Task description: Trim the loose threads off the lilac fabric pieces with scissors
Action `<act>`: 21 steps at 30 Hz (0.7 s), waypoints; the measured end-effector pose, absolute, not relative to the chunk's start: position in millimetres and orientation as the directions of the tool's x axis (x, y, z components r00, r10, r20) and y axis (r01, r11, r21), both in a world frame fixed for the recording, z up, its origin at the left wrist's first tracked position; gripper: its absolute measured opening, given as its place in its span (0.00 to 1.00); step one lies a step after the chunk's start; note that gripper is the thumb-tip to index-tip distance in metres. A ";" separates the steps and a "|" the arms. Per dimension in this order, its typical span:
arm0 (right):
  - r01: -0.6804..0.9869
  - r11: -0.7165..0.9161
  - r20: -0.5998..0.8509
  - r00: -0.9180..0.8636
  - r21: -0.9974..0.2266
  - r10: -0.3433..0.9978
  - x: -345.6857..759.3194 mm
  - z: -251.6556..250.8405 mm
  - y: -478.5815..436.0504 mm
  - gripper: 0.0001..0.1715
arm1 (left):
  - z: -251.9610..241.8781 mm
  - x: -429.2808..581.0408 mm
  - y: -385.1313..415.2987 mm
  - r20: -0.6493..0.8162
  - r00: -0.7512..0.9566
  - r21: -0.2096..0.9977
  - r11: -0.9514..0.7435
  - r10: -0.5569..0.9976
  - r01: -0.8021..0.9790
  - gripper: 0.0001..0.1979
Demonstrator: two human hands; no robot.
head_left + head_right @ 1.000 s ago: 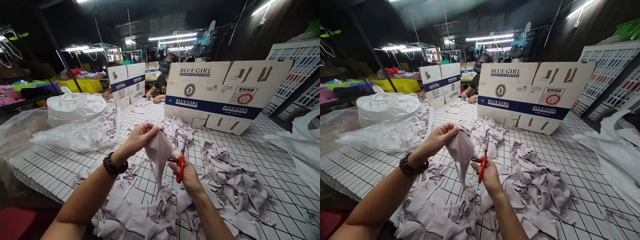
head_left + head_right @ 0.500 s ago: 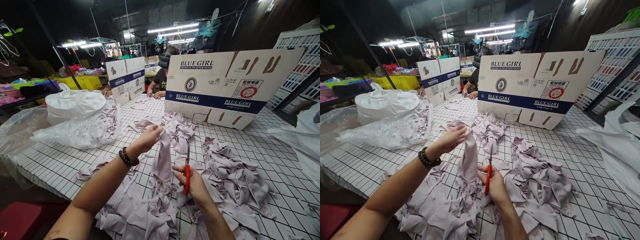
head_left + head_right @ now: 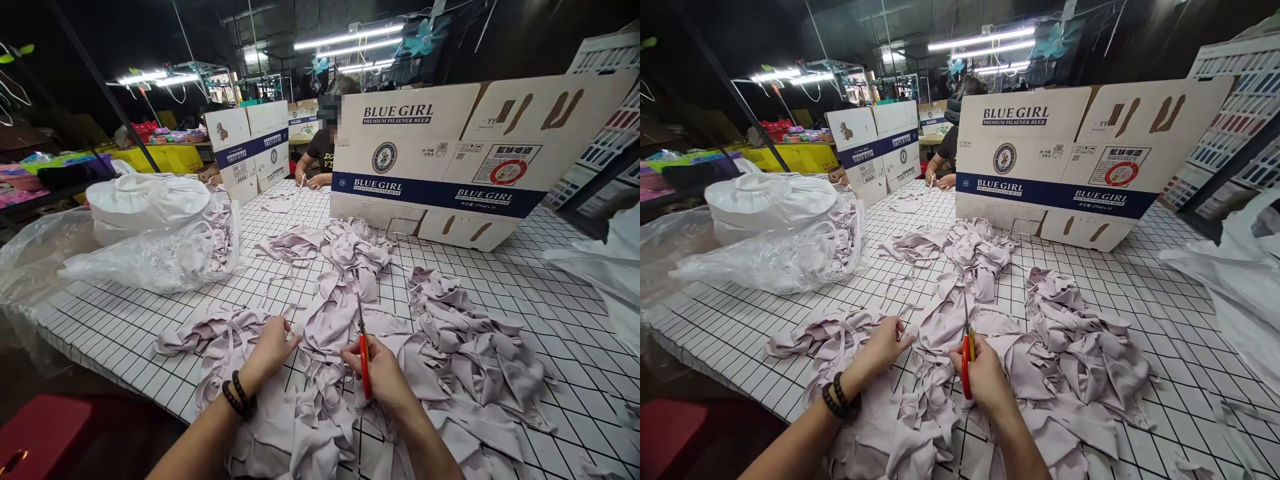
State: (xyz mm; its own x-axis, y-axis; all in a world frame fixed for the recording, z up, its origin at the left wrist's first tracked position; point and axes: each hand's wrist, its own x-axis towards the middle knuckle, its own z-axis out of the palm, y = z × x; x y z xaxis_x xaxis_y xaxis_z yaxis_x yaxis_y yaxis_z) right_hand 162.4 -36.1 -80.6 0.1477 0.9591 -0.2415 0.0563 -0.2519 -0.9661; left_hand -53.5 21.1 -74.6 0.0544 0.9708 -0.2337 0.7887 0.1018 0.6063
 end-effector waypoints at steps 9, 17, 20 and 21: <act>0.078 -0.298 -0.290 0.101 -0.951 0.952 159.0 -78.1 -42.3 0.18 | -86.4 -42.3 15.9 -0.291 -0.045 0.675 0.238 0.956 0.698 0.11; 0.083 -0.162 -0.157 0.069 -0.983 0.985 155.6 -72.1 -40.7 0.17 | -63.5 -29.7 -16.5 -0.488 0.024 0.872 0.487 0.872 0.038 0.10; 0.102 -0.076 -0.073 0.029 -0.992 0.997 153.3 -59.5 -34.3 0.14 | -51.0 -19.4 -38.1 -0.581 0.143 0.775 0.598 0.801 -0.204 0.08; 0.119 -0.059 -0.059 0.010 -0.991 0.998 151.4 -56.1 -31.0 0.12 | -47.5 -17.0 -44.9 -0.601 0.174 0.740 0.626 0.780 -0.248 0.07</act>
